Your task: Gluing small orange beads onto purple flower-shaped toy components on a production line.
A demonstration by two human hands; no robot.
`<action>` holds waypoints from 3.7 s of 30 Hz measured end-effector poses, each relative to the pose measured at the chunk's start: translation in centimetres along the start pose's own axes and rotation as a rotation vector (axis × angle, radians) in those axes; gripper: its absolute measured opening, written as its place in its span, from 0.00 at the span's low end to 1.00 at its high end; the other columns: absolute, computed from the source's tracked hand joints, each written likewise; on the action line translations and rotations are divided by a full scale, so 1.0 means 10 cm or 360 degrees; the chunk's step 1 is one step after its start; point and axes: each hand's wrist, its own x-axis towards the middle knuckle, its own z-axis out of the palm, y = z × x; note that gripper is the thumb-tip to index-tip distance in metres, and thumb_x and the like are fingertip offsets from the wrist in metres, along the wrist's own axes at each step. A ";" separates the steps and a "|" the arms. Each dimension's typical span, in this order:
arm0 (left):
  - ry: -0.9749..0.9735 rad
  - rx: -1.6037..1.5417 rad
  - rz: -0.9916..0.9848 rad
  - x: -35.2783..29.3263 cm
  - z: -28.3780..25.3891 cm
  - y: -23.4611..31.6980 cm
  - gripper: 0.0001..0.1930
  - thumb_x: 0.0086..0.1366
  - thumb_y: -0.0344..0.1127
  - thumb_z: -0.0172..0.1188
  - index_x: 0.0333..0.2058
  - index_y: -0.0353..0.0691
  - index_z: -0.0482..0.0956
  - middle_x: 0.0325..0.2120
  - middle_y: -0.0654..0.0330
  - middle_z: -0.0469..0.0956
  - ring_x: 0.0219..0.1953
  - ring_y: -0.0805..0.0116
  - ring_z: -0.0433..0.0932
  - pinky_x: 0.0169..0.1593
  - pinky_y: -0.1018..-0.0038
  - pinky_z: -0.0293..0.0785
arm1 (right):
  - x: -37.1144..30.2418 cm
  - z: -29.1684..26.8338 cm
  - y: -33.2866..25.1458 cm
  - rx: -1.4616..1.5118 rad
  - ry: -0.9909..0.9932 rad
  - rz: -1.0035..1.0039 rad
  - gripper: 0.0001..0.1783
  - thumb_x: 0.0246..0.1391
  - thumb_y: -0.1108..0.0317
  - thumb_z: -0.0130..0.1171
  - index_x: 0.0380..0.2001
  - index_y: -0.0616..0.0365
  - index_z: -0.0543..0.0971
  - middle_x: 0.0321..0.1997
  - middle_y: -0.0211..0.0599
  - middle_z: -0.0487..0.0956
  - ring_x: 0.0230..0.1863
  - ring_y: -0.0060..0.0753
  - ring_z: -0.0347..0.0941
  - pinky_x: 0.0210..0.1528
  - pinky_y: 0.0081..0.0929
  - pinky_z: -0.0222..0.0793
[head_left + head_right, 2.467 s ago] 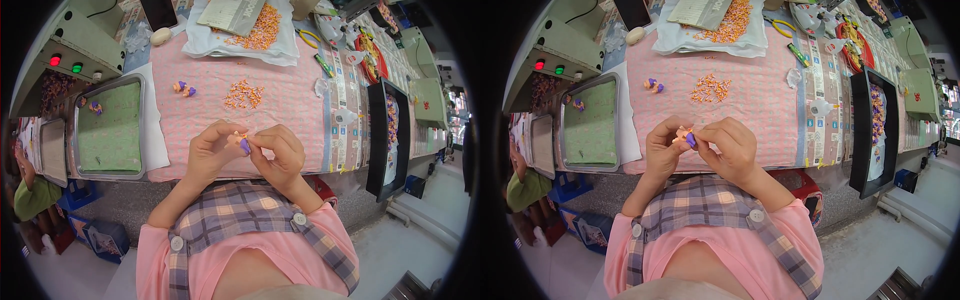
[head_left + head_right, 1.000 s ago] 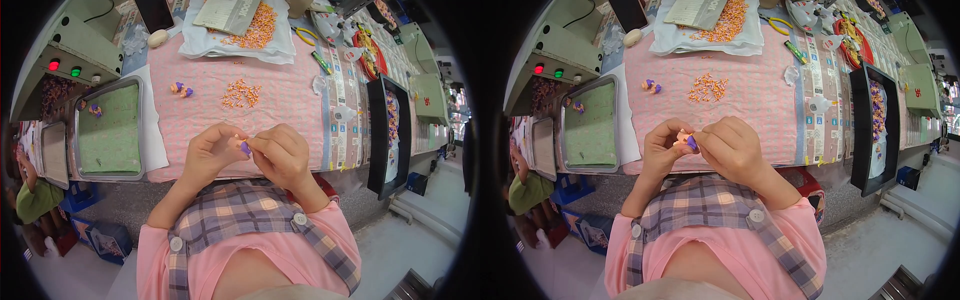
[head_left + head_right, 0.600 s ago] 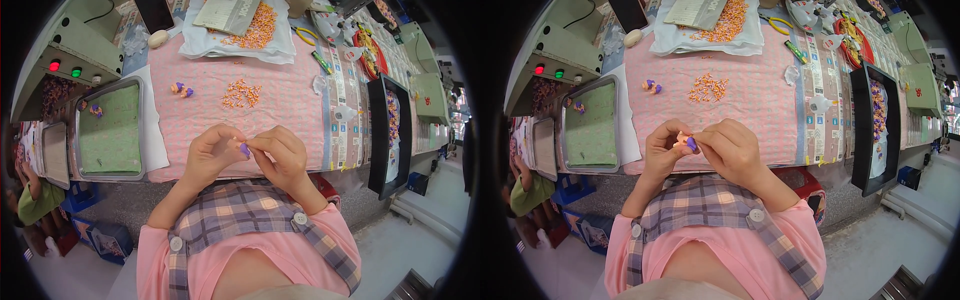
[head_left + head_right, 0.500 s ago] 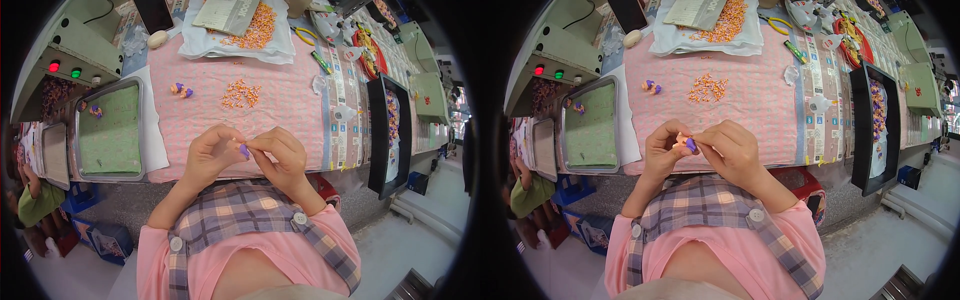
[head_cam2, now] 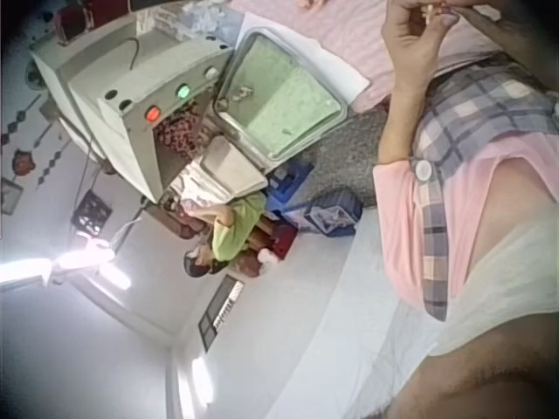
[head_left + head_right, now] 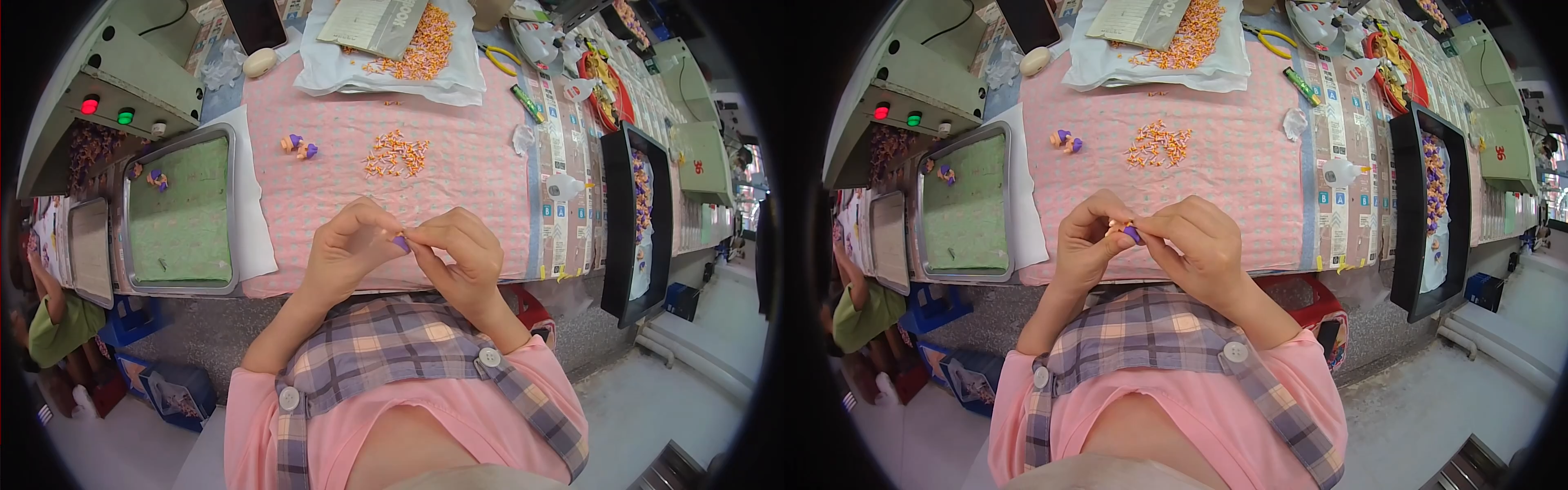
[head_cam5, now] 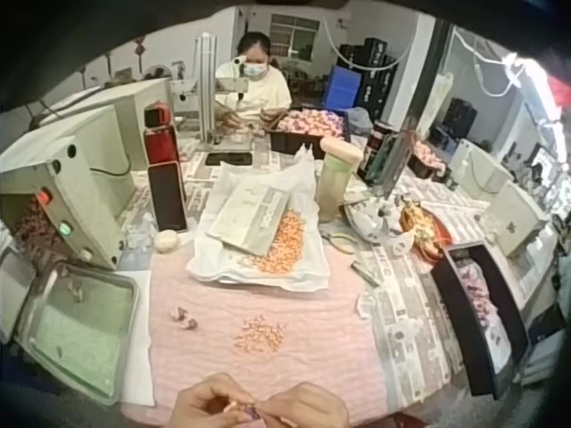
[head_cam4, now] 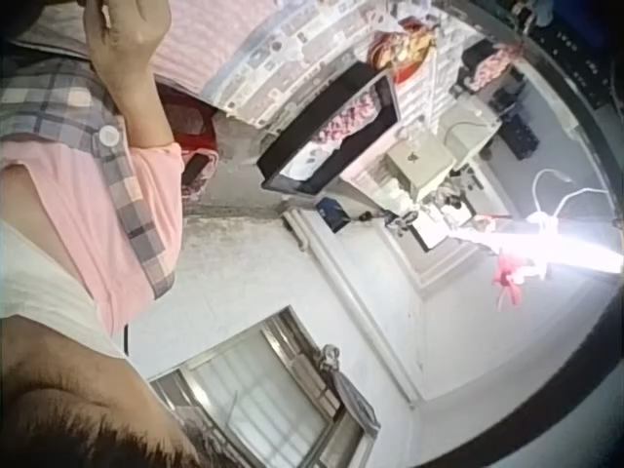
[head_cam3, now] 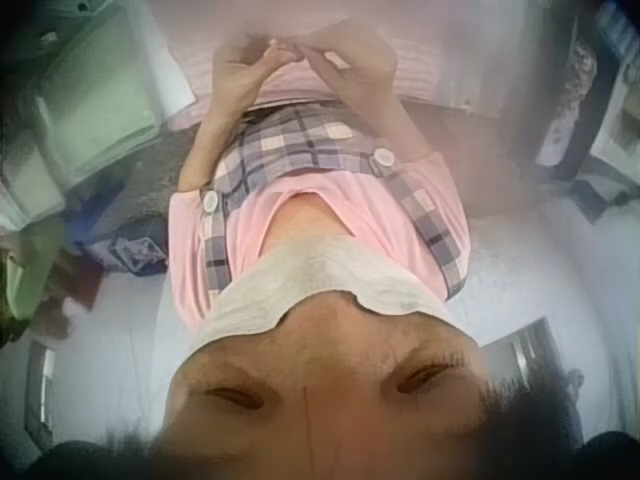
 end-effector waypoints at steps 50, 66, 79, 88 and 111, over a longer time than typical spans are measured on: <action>0.0613 0.2094 -0.0058 0.48 -1.26 -0.17 0.12 0.47 0.28 0.53 0.34 0.42 0.73 0.32 0.60 0.71 0.34 0.65 0.69 0.37 0.77 0.64 | -0.62 -1.20 1.70 -0.0359 0.0878 0.1444 0.20 0.43 0.70 0.56 0.40 0.64 0.64 0.35 0.38 0.70 0.35 0.25 0.66 0.38 0.18 0.62; 0.0441 0.0167 -0.0175 0.09 -0.17 0.07 0.07 0.54 0.28 0.51 0.33 0.34 0.70 0.28 0.61 0.73 0.27 0.78 0.70 0.32 0.83 0.66 | -0.01 0.28 0.29 0.1377 -0.0148 0.0651 0.17 0.46 0.70 0.51 0.39 0.63 0.62 0.35 0.39 0.72 0.38 0.26 0.68 0.40 0.24 0.63; 0.0252 -0.0082 -0.0180 0.10 -0.16 0.06 0.13 0.52 0.30 0.54 0.37 0.35 0.67 0.29 0.58 0.73 0.30 0.74 0.72 0.33 0.78 0.70 | 0.02 0.22 0.11 0.1295 0.0069 0.0450 0.20 0.47 0.58 0.50 0.35 0.65 0.63 0.31 0.48 0.72 0.33 0.34 0.70 0.34 0.27 0.68; 0.0368 -0.0538 -0.0374 0.09 -0.12 0.14 0.12 0.53 0.30 0.52 0.38 0.35 0.68 0.31 0.57 0.71 0.28 0.73 0.73 0.30 0.79 0.73 | -0.04 -0.07 0.31 0.1212 0.0474 0.0488 0.31 0.38 0.51 0.59 0.38 0.64 0.64 0.29 0.42 0.70 0.28 0.32 0.69 0.29 0.24 0.68; 0.0362 -0.0681 -0.0398 0.10 -0.07 0.16 0.13 0.54 0.29 0.52 0.40 0.38 0.66 0.32 0.57 0.70 0.27 0.75 0.72 0.30 0.80 0.75 | -0.05 -0.13 0.06 0.0227 0.0548 -0.0158 0.21 0.37 0.53 0.60 0.23 0.62 0.72 0.16 0.32 0.70 0.14 0.29 0.63 0.15 0.22 0.56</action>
